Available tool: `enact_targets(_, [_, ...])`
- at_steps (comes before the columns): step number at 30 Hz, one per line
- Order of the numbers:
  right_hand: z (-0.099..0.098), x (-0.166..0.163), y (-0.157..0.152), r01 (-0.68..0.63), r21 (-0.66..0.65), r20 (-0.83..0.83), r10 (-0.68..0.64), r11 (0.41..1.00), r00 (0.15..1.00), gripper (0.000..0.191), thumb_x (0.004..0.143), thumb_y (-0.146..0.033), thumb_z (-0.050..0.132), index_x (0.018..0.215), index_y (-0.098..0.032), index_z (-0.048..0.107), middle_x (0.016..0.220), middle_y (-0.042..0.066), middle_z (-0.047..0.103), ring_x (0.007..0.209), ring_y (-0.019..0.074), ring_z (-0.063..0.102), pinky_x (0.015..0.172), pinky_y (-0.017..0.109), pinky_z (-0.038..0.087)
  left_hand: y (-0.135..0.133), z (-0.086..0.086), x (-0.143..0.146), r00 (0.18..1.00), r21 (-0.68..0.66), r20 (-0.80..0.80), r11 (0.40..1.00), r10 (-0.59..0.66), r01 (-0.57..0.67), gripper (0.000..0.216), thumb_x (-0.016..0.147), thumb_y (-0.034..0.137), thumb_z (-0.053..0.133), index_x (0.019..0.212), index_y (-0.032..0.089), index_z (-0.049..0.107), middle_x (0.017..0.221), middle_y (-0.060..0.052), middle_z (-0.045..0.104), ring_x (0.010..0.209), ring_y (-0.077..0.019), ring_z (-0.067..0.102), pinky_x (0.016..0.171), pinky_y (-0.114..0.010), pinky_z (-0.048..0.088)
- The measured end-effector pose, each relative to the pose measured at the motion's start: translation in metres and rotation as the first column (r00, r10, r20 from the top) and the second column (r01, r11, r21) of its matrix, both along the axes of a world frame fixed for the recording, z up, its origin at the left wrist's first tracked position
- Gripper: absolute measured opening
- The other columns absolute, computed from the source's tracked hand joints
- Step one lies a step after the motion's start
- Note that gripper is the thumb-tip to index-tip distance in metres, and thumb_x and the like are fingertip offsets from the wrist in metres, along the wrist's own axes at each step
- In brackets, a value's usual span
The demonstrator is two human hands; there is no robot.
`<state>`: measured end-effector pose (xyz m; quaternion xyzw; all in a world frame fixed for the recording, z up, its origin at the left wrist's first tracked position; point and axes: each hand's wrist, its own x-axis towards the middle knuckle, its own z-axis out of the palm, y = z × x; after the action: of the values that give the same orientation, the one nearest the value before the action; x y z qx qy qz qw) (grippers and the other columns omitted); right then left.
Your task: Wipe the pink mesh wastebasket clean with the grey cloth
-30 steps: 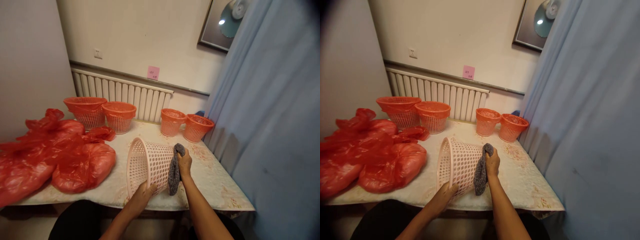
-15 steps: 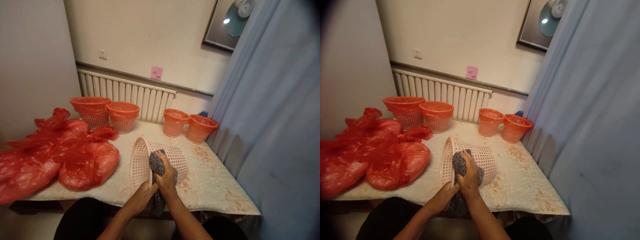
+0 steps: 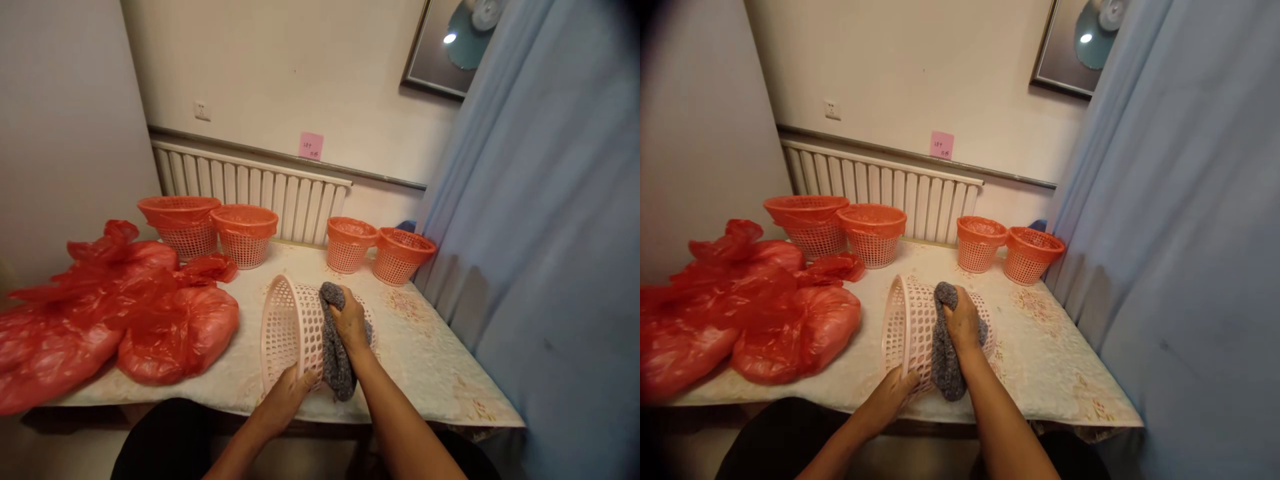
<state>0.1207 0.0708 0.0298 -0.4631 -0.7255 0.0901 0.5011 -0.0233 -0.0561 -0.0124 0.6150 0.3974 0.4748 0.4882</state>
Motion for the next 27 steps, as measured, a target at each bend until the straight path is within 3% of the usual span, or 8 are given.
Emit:
enact_targets(5, [-0.022, 0.051, 0.03, 0.193, -0.062, 0.03, -0.192, 0.979, 0.981, 0.036, 0.077, -0.025, 0.053, 0.112, -0.022, 0.058, 0.095, 0.004, 0.069, 0.085, 0.0204, 0.063, 0.076, 0.031, 0.048, -0.003, -0.003, 0.0, 1.0, 0.01, -0.01, 1.0, -0.013, 0.014, 0.051, 0.09, 0.047, 0.044, 0.128, 0.015, 0.056, 0.132, -0.008, 0.059, 0.125, -0.0284, 0.048, 0.111, -0.042, 0.028])
enact_targets(9, [-0.033, 0.072, 0.038, 0.288, -0.078, 0.043, -0.286, 0.954, 0.957, 0.036, 0.077, -0.028, 0.053, 0.112, -0.02, 0.058, 0.095, 0.006, 0.069, 0.084, 0.022, 0.064, 0.074, 0.032, 0.047, -0.003, -0.002, 0.0, 0.999, -0.012, -0.02, 0.999, -0.031, 0.031, 0.05, 0.088, 0.048, 0.048, 0.123, 0.014, 0.06, 0.129, -0.009, 0.061, 0.123, -0.0294, 0.05, 0.111, -0.044, 0.029])
enact_targets(12, [-0.037, 0.072, 0.033, 0.31, -0.076, 0.037, -0.308, 0.948, 0.951, 0.037, 0.078, -0.029, 0.052, 0.113, -0.02, 0.058, 0.097, 0.007, 0.069, 0.084, 0.0224, 0.064, 0.074, 0.032, 0.047, 0.0, 0.011, 0.002, 0.998, -0.074, 0.055, 0.997, -0.015, 0.019, 0.053, 0.085, 0.051, 0.052, 0.122, 0.014, 0.06, 0.124, -0.01, 0.064, 0.117, -0.0297, 0.054, 0.108, -0.044, 0.034])
enact_targets(17, [-0.041, 0.07, 0.023, 0.287, -0.053, -0.042, -0.289, 0.957, 0.956, 0.037, 0.079, -0.03, 0.051, 0.114, -0.02, 0.057, 0.096, 0.006, 0.069, 0.082, 0.0212, 0.063, 0.074, 0.032, 0.047, 0.013, 0.037, 0.011, 0.936, -0.173, 0.349, 0.984, 0.031, 0.032, 0.06, 0.084, 0.051, 0.054, 0.13, 0.011, 0.049, 0.125, -0.015, 0.062, 0.113, -0.0294, 0.059, 0.101, -0.044, 0.042])
enact_targets(20, [-0.042, 0.073, 0.016, 0.303, -0.061, -0.074, -0.307, 0.951, 0.949, 0.039, 0.078, -0.031, 0.051, 0.115, -0.019, 0.057, 0.096, 0.007, 0.069, 0.083, 0.0221, 0.063, 0.075, 0.033, 0.047, 0.016, 0.038, 0.014, 0.897, -0.205, 0.441, 0.976, 0.029, 0.07, 0.059, 0.085, 0.049, 0.055, 0.129, 0.011, 0.049, 0.125, -0.016, 0.062, 0.112, -0.029, 0.06, 0.099, -0.045, 0.043])
enact_targets(24, [-0.039, 0.064, -0.001, 0.332, -0.088, -0.067, -0.338, 0.939, 0.939, 0.04, 0.077, -0.029, 0.051, 0.116, -0.02, 0.056, 0.1, 0.009, 0.068, 0.089, 0.0244, 0.063, 0.081, 0.037, 0.047, 0.011, 0.034, 0.013, 0.894, -0.229, 0.448, 0.967, 0.002, 0.112, 0.059, 0.081, 0.048, 0.06, 0.127, 0.012, 0.051, 0.124, -0.016, 0.063, 0.113, -0.0303, 0.058, 0.1, -0.046, 0.042])
enact_targets(27, [-0.031, 0.041, -0.019, 0.25, -0.096, -0.076, -0.258, 0.963, 0.963, 0.042, 0.076, -0.024, 0.052, 0.118, -0.022, 0.056, 0.108, 0.008, 0.066, 0.098, 0.0245, 0.062, 0.088, 0.039, 0.047, 0.007, 0.033, 0.015, 0.908, -0.205, 0.418, 0.971, -0.028, 0.125, 0.058, 0.082, 0.047, 0.06, 0.127, 0.011, 0.052, 0.128, -0.015, 0.06, 0.118, -0.0307, 0.055, 0.103, -0.045, 0.04])
